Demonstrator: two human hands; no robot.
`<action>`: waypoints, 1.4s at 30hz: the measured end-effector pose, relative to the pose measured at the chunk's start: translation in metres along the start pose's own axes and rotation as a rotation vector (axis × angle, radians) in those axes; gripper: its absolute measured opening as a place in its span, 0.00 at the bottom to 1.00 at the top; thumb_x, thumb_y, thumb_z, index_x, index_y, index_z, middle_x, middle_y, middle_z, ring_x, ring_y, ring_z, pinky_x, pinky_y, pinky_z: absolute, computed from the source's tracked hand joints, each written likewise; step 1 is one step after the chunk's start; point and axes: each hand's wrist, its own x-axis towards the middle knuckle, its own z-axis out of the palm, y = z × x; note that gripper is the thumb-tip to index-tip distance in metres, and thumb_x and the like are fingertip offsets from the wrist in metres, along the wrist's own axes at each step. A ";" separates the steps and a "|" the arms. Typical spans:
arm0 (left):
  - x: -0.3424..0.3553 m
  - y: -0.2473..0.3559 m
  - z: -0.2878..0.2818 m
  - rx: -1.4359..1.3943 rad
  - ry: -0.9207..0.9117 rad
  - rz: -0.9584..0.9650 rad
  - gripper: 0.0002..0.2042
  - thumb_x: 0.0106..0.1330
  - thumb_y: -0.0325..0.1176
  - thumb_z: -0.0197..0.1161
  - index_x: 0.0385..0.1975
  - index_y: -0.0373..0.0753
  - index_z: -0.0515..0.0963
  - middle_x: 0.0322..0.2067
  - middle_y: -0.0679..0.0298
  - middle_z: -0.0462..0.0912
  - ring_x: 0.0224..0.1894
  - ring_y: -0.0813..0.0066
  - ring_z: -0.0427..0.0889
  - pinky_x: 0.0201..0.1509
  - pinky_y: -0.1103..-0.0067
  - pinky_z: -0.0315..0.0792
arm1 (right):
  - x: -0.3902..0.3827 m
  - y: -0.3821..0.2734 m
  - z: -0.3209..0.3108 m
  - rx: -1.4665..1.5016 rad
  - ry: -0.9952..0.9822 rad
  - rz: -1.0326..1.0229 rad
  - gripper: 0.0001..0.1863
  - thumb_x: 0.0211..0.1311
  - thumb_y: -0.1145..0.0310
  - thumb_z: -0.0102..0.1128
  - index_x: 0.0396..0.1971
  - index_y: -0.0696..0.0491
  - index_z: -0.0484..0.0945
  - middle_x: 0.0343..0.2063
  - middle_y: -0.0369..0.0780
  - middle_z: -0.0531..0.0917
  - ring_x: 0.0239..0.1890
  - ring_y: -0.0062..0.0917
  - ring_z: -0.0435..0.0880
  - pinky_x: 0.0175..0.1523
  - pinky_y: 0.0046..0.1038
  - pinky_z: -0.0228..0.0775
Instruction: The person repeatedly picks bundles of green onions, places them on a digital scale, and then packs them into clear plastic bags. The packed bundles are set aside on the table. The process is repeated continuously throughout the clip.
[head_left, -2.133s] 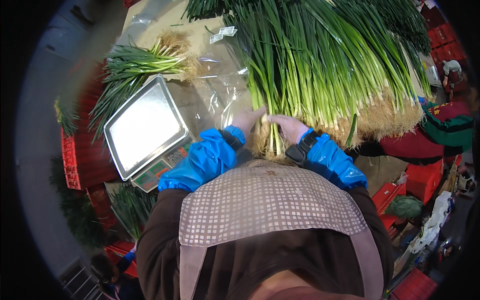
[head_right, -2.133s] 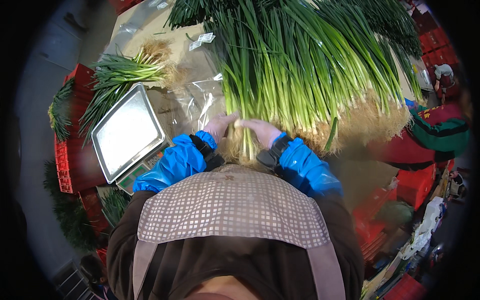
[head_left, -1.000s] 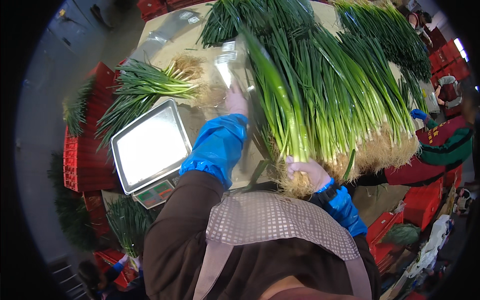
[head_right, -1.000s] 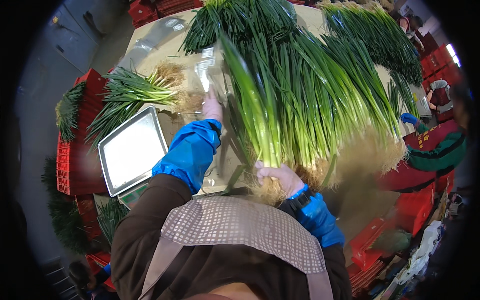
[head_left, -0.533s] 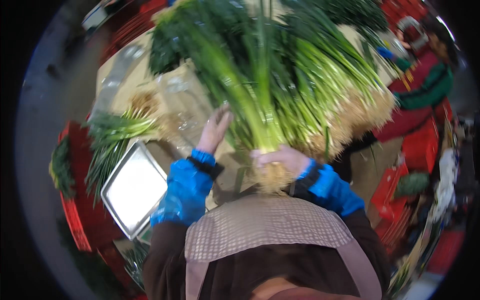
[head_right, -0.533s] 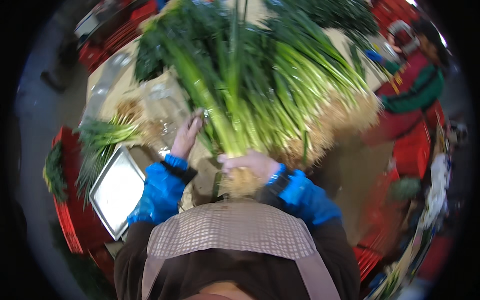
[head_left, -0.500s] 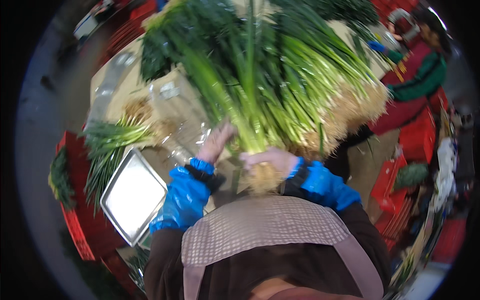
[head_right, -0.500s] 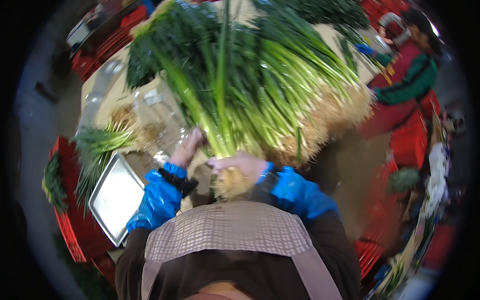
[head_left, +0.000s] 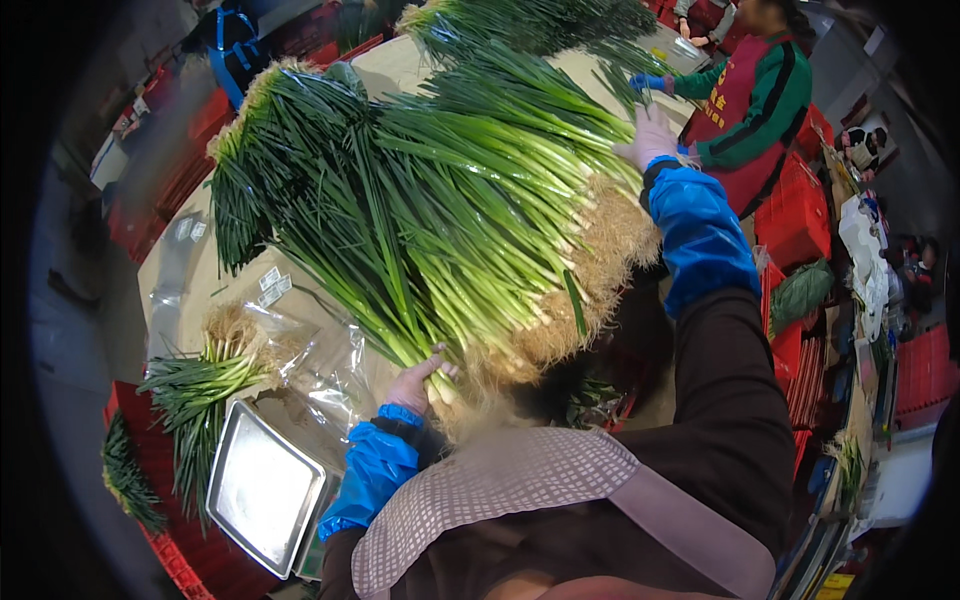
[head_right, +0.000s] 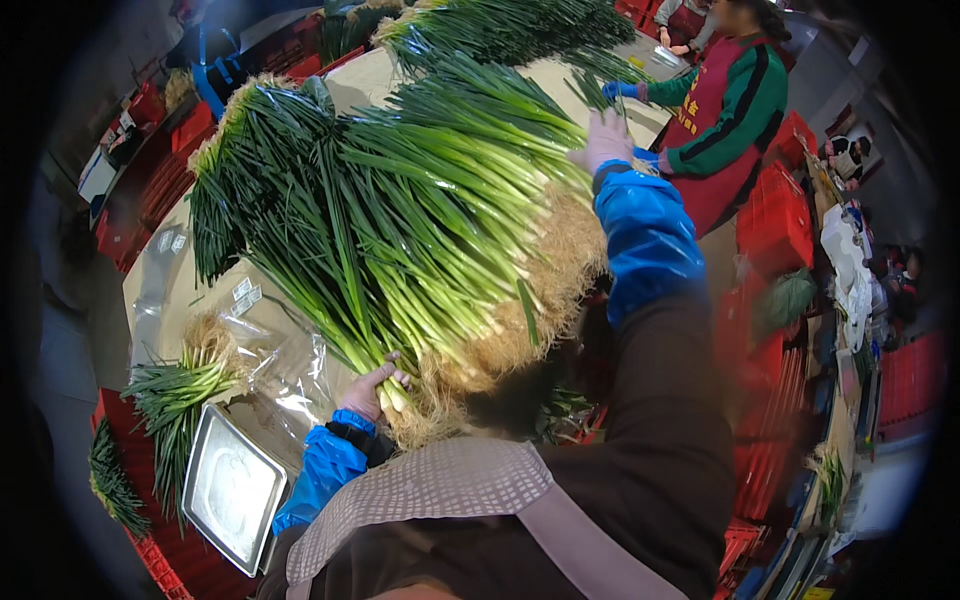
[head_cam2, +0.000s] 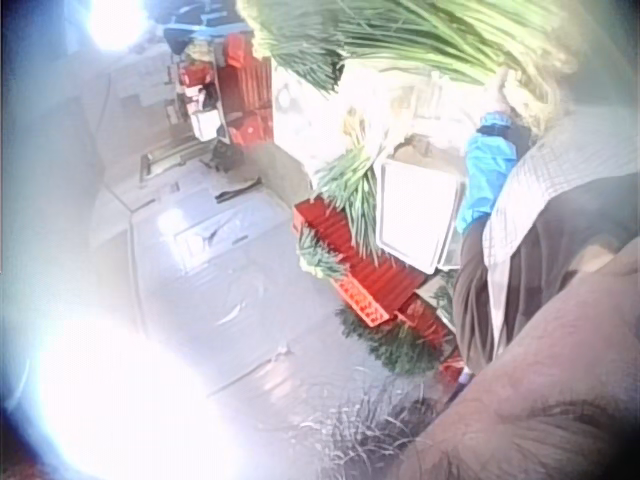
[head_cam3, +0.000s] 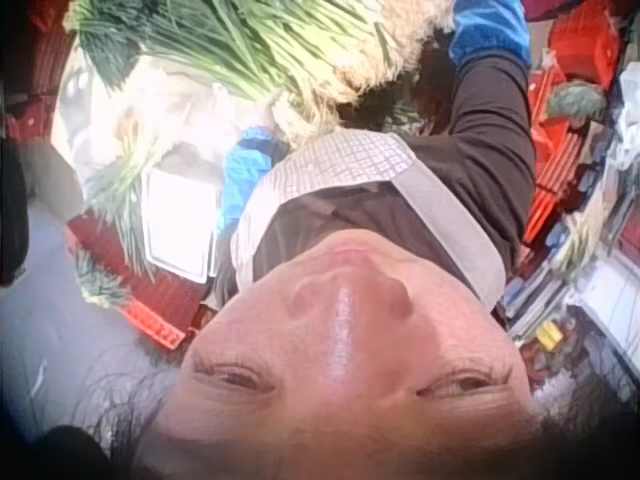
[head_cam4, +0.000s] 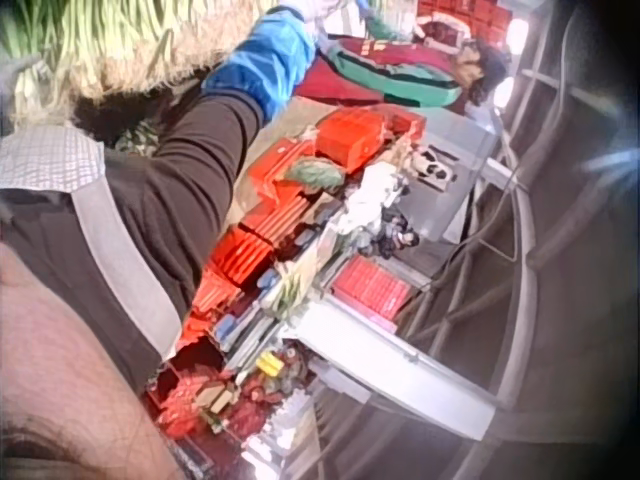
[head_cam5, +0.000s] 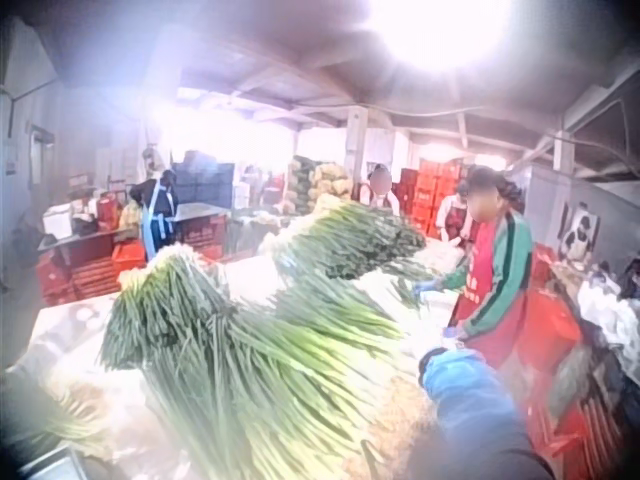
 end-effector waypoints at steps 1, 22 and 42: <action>0.000 -0.001 0.000 -0.006 -0.025 0.030 0.20 0.66 0.30 0.61 0.55 0.28 0.68 0.28 0.58 0.76 0.34 0.63 0.78 0.44 0.73 0.74 | 0.006 0.013 0.004 0.059 -0.141 0.001 0.53 0.43 0.49 0.75 0.67 0.54 0.58 0.61 0.54 0.69 0.63 0.47 0.69 0.66 0.36 0.62; 0.024 -0.011 -0.027 -0.037 0.044 -0.122 0.20 0.66 0.28 0.61 0.56 0.31 0.66 0.28 0.57 0.76 0.34 0.59 0.80 0.40 0.69 0.77 | 0.012 -0.031 0.042 0.280 -0.660 -0.107 0.29 0.36 0.55 0.71 0.32 0.67 0.82 0.34 0.59 0.83 0.39 0.47 0.84 0.43 0.38 0.76; 0.002 -0.009 -0.002 0.767 0.022 0.390 0.13 0.67 0.42 0.61 0.37 0.36 0.80 0.31 0.60 0.83 0.34 0.72 0.81 0.41 0.77 0.75 | -0.308 -0.215 0.007 1.723 -1.388 0.291 0.22 0.66 0.56 0.58 0.50 0.59 0.78 0.42 0.41 0.83 0.43 0.22 0.80 0.54 0.27 0.70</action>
